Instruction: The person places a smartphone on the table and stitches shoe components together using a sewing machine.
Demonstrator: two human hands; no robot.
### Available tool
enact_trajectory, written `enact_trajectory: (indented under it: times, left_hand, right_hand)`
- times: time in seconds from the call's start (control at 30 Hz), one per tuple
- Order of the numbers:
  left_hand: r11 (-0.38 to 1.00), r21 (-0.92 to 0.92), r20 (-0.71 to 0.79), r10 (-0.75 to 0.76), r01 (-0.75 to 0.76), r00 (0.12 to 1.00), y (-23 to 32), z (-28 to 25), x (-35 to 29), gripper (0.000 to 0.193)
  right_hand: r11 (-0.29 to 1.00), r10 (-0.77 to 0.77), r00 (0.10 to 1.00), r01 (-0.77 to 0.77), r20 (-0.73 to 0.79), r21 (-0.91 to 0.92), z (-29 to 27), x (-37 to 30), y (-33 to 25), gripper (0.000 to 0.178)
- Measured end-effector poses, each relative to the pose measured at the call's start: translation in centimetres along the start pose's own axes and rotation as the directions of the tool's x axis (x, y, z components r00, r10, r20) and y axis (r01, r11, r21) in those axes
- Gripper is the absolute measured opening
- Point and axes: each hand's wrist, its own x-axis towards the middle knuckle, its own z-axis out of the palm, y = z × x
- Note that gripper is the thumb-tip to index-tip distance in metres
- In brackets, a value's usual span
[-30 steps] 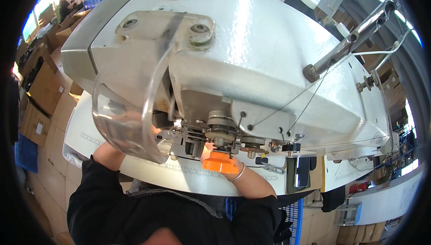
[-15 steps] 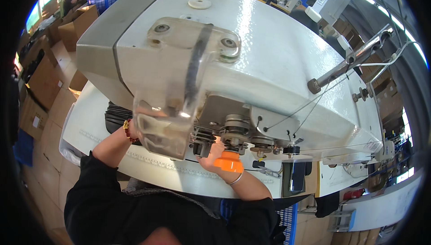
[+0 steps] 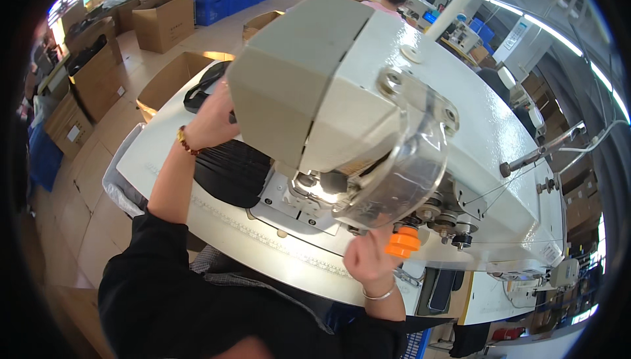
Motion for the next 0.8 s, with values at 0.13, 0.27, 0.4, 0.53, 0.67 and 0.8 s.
enact_trajectory:
  times: [0.13, 0.27, 0.4, 0.53, 0.67, 0.8]
  left_hand:
    - [0.88, 0.439, 0.178, -0.284, 0.182, 0.942, -2.5, -2.0, -2.7, 0.034]
    - [0.735, 0.624, 0.309, -0.542, 0.264, 0.781, -8.8, -1.3, -6.2, 0.03]
    - [0.784, 0.515, 0.301, -0.544, 0.346, 0.783, -14.1, -1.1, -7.4, 0.038]
    - [0.846, 0.449, 0.315, -0.451, 0.288, 0.835, -19.5, -2.4, -6.7, 0.043]
    - [0.844, 0.214, 0.479, -0.529, 0.492, 0.7, -25.9, -3.7, -8.9, 0.035]
    - [0.882, 0.295, 0.415, -0.465, 0.367, 0.782, -29.2, -2.8, -10.2, 0.041]
  right_hand:
    - [0.995, 0.091, 0.993, -0.088, -0.077, 0.045, -2.7, 0.7, 0.2, 0.03]
    - [0.988, 0.153, 0.987, -0.152, -0.044, 0.018, -4.0, -0.6, 0.6, 0.028]
    - [0.957, 0.291, 0.957, -0.291, -0.01, 0.007, -5.9, -4.2, 1.0, 0.027]
    - [0.791, 0.609, 0.792, -0.61, -0.032, -0.052, -10.7, -10.8, 0.3, 0.026]
    - [0.496, 0.821, 0.536, -0.84, -0.197, -0.219, -16.1, -19.7, -0.1, 0.022]
    - [0.068, 0.887, 0.151, -0.978, -0.436, -0.2, -21.6, -30.2, -0.9, 0.016]
